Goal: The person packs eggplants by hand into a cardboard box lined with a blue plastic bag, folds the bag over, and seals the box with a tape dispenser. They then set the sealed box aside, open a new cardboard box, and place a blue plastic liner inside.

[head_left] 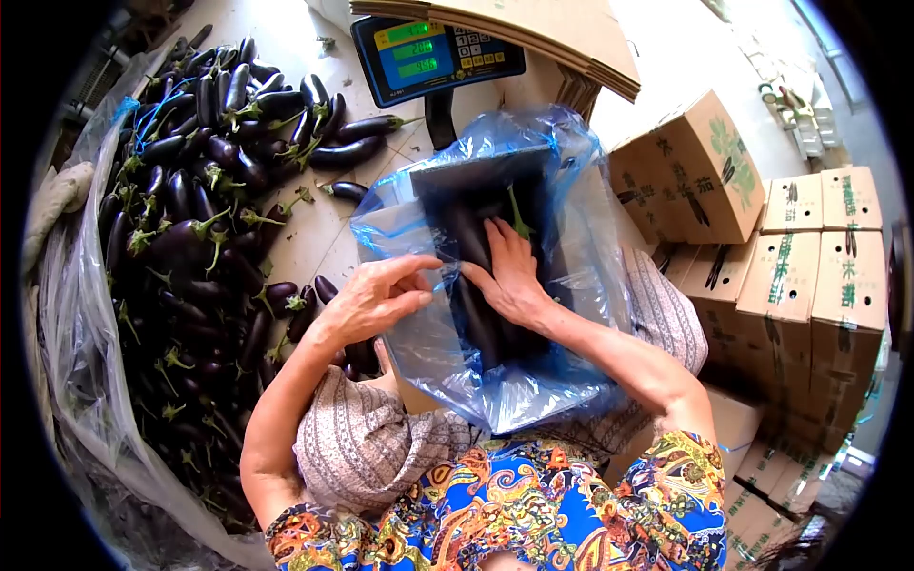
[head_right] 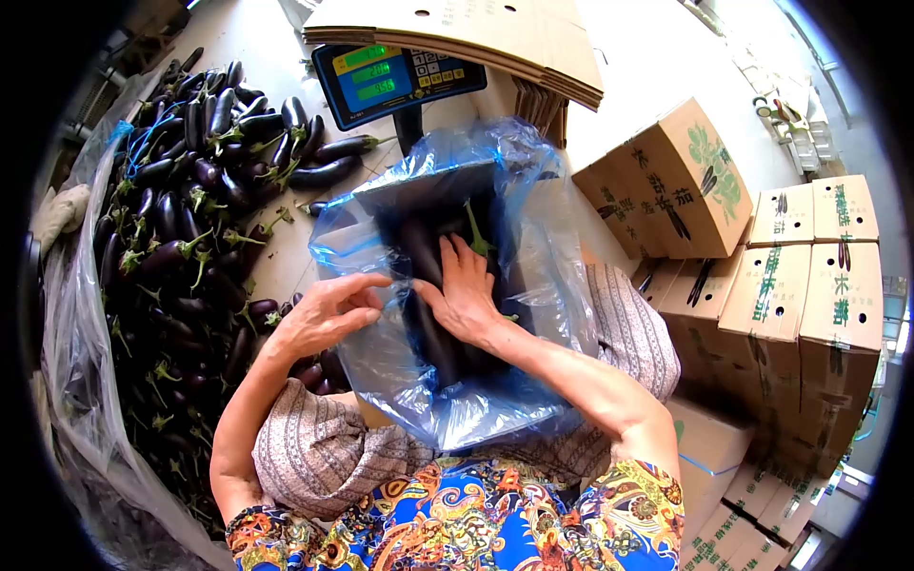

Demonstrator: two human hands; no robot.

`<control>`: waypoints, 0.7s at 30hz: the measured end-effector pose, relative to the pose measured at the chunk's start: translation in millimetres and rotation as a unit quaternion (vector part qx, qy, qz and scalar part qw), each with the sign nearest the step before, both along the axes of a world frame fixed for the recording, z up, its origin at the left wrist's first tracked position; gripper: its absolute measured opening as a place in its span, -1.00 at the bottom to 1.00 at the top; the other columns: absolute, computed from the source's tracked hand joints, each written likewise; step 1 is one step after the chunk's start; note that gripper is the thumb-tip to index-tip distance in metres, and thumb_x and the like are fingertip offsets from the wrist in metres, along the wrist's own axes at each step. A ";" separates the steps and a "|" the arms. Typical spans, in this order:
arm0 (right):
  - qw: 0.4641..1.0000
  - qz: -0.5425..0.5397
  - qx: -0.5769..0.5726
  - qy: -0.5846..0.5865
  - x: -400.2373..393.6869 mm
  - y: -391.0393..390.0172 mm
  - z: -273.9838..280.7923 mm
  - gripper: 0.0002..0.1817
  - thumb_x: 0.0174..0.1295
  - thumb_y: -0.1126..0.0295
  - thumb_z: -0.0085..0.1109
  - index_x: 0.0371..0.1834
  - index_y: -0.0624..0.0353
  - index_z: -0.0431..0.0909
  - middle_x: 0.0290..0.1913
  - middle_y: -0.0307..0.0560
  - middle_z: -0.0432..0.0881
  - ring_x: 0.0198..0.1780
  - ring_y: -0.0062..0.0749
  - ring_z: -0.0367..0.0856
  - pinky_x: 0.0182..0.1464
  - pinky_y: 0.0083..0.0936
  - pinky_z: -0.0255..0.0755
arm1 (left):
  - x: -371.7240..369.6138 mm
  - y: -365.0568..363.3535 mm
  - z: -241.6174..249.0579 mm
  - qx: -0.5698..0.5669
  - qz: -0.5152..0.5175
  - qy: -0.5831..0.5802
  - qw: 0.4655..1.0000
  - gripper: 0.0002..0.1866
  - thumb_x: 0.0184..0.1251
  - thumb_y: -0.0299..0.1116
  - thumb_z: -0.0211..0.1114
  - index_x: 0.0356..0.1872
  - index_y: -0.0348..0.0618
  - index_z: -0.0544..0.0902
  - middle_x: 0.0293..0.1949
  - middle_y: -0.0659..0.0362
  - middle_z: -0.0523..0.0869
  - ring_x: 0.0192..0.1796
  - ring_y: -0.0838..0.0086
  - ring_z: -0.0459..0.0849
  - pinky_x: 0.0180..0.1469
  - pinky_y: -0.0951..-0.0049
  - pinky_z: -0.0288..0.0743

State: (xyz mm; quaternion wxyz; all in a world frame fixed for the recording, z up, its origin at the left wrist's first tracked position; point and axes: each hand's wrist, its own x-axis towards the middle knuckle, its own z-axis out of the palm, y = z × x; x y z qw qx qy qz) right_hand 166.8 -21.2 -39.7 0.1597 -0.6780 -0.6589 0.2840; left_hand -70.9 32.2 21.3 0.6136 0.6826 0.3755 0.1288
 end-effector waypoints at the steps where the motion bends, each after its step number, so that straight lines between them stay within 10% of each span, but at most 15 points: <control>1: 1.000 0.014 0.016 0.022 5.3 -2.2 5.4 -0.20 0.27 0.22 0.26 0.48 0.36 0.14 0.46 0.35 0.16 0.40 0.32 0.18 0.41 0.02 0.16 | -7.0 -0.2 5.4 -0.020 0.003 -0.012 1.000 -0.58 0.38 -0.39 0.30 0.25 -0.21 0.57 -0.25 0.20 0.69 -0.22 0.56 0.62 -0.08 0.51 0.54; 9: 0.994 0.060 0.016 0.092 53.8 -10.2 43.2 -0.53 0.31 0.28 0.22 0.21 0.33 0.47 0.24 0.28 0.46 0.23 0.18 0.48 0.31 -0.16 0.37 | -77.6 -8.3 13.4 -0.160 0.194 -0.174 0.952 -0.58 0.39 -0.43 0.22 0.23 -0.34 0.56 -0.28 0.14 0.70 -0.29 0.53 0.63 -0.15 0.53 0.53; 21: 0.993 0.028 -0.031 0.113 73.2 -9.5 90.3 -0.68 0.30 0.38 0.25 0.07 0.28 0.61 -0.03 0.09 0.66 -0.14 -0.24 0.69 -0.15 -0.42 0.56 | -124.0 -92.7 -152.9 -0.295 0.489 -0.197 0.797 -0.66 0.47 -0.45 0.20 0.23 -0.19 0.56 -0.22 0.17 0.71 -0.29 0.59 0.64 -0.27 0.60 0.52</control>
